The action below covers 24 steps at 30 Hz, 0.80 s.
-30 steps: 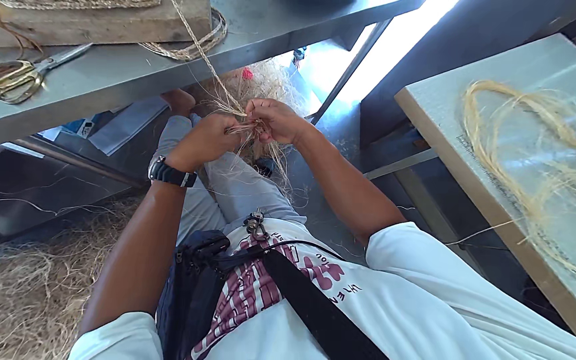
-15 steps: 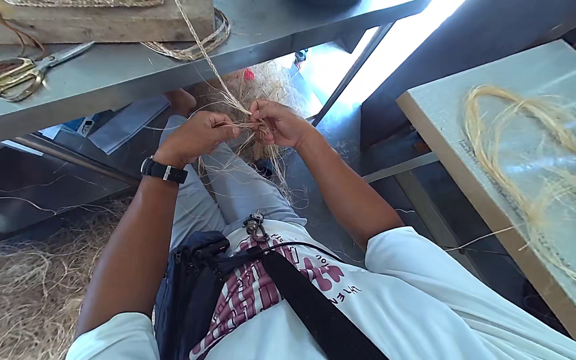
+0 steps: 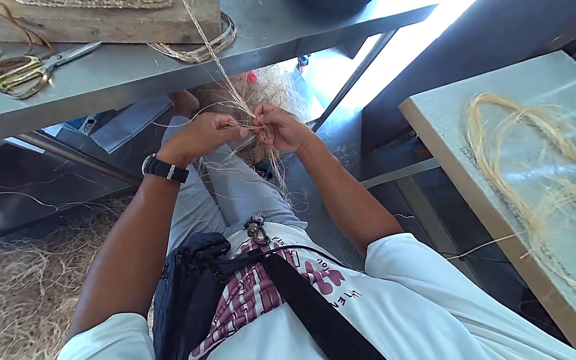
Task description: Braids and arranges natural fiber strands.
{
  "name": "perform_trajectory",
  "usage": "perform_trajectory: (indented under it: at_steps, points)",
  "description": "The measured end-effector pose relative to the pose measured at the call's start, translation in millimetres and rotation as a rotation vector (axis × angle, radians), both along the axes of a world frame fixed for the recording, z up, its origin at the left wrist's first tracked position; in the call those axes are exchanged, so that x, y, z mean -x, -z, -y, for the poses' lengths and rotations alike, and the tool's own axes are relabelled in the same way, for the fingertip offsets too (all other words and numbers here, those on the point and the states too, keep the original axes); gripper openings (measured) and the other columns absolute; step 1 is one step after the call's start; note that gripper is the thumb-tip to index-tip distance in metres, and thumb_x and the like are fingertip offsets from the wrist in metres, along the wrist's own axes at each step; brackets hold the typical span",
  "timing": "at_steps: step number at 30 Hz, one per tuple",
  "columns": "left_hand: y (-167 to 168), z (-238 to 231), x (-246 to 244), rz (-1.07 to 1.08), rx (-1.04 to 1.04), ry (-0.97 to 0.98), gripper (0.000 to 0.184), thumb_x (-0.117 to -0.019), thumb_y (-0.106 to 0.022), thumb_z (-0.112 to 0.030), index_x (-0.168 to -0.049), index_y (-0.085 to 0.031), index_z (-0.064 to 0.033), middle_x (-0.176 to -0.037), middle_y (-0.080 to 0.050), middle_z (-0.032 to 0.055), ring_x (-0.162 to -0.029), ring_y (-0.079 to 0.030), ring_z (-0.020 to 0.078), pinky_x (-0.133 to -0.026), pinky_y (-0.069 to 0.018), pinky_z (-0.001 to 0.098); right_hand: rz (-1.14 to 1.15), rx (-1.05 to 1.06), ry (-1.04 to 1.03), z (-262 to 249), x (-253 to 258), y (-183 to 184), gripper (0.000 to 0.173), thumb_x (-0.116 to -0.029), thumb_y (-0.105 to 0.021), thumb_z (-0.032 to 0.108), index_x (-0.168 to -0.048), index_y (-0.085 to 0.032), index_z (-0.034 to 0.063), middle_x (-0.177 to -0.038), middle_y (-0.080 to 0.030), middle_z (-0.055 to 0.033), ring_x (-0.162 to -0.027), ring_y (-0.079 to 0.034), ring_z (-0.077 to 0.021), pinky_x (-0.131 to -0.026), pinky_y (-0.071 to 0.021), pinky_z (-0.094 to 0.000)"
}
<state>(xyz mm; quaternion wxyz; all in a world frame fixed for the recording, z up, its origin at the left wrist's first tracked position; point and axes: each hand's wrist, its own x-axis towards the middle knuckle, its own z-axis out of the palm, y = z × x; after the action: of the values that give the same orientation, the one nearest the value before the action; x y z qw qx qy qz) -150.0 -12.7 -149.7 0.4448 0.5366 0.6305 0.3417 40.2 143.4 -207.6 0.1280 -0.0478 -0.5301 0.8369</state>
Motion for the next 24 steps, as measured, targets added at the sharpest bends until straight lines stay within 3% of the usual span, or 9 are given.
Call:
perform_trajectory:
  at_steps: [4, 7, 9, 13, 16, 21, 24]
  points:
    - [-3.4, -2.2, -5.6, -0.052, -0.014, 0.006, 0.042, -0.1084, -0.048, -0.044, -0.092, -0.071, -0.0128, -0.061, -0.049, -0.0056, -0.044, -0.033, 0.0045, -0.043, -0.0288, 0.0219, -0.008, -0.004, 0.005, 0.0, 1.1, 5.2, 0.015, -0.1039, -0.043, 0.015, -0.097, -0.056, 0.0153, -0.082, -0.062, -0.0020, -0.055, -0.053, -0.0087, -0.046, -0.0453, -0.0230]
    - [0.7, -4.5, -2.2, 0.033, 0.002, 0.031, 0.036, -0.1096, -0.049, -0.031, -0.087, -0.064, -0.0080, -0.060, -0.048, -0.0015, -0.044, -0.038, 0.0071, -0.043, -0.0341, 0.0219, 0.002, -0.022, 0.024, 0.0, -1.2, 3.3, 0.016, -0.1045, -0.041, 0.016, -0.097, -0.056, 0.0151, -0.083, -0.062, -0.0024, -0.055, -0.053, -0.0085, -0.046, -0.0445, -0.0226]
    - [1.9, -4.1, 0.1, 0.098, 0.021, 0.044, 0.032, -0.1096, -0.050, -0.026, -0.091, -0.066, -0.0052, -0.065, -0.055, 0.0005, -0.049, -0.049, 0.0075, -0.045, -0.0440, 0.0202, 0.011, -0.032, 0.029, 0.2, -2.5, 0.7, 0.017, -0.1048, -0.040, 0.015, -0.097, -0.055, 0.0150, -0.083, -0.062, -0.0025, -0.054, -0.052, -0.0085, -0.046, -0.0446, -0.0228]
    - [11.9, -2.2, 3.7, 0.139, -0.036, 0.018, 0.020, -0.1066, -0.055, -0.019, -0.103, -0.071, -0.0075, -0.061, -0.047, -0.0034, -0.044, -0.035, 0.0039, -0.041, -0.0302, 0.0184, 0.013, 0.003, 0.018, 2.7, -3.1, -3.6, 0.017, -0.1047, -0.038, 0.014, -0.098, -0.054, 0.0145, -0.083, -0.062, -0.0031, -0.054, -0.052, -0.0083, -0.045, -0.0432, -0.0218]
    - [14.8, 0.7, 4.3, 0.088, -0.113, 0.036, 0.019, -0.1053, -0.058, -0.017, -0.120, -0.067, -0.0104, -0.067, -0.051, -0.0012, -0.046, -0.036, 0.0052, -0.042, -0.0301, 0.0198, 0.015, 0.023, 0.015, 2.5, -2.5, -0.9, 0.017, -0.1048, -0.039, 0.014, -0.098, -0.054, 0.0145, -0.085, -0.062, -0.0030, -0.056, -0.053, -0.0082, -0.045, -0.0428, -0.0216]
    - [24.3, 16.3, 7.9, 0.165, -0.204, 0.028, 0.022, -0.1073, -0.050, -0.016, -0.121, -0.067, -0.0086, -0.073, -0.060, -0.0012, -0.052, -0.046, 0.0033, -0.044, -0.0347, 0.0165, -0.013, 0.073, 0.038, -2.9, -9.0, -2.4, 0.015, -0.1028, -0.044, 0.017, -0.095, -0.057, 0.0182, -0.086, -0.064, -0.0004, -0.056, -0.050, -0.0053, -0.047, -0.0406, -0.0199]
    - [37.6, 30.7, 14.3, 0.202, -0.186, -0.038, 0.021, -0.1064, -0.053, -0.016, -0.115, -0.070, -0.0092, -0.071, -0.058, -0.0028, -0.051, -0.045, 0.0035, -0.044, -0.0362, 0.0171, -0.047, 0.094, 0.023, -6.6, -15.8, -5.2, 0.014, -0.1015, -0.046, 0.018, -0.093, -0.057, 0.0191, -0.090, -0.065, -0.0009, -0.057, -0.052, -0.0050, -0.047, -0.0415, -0.0194]
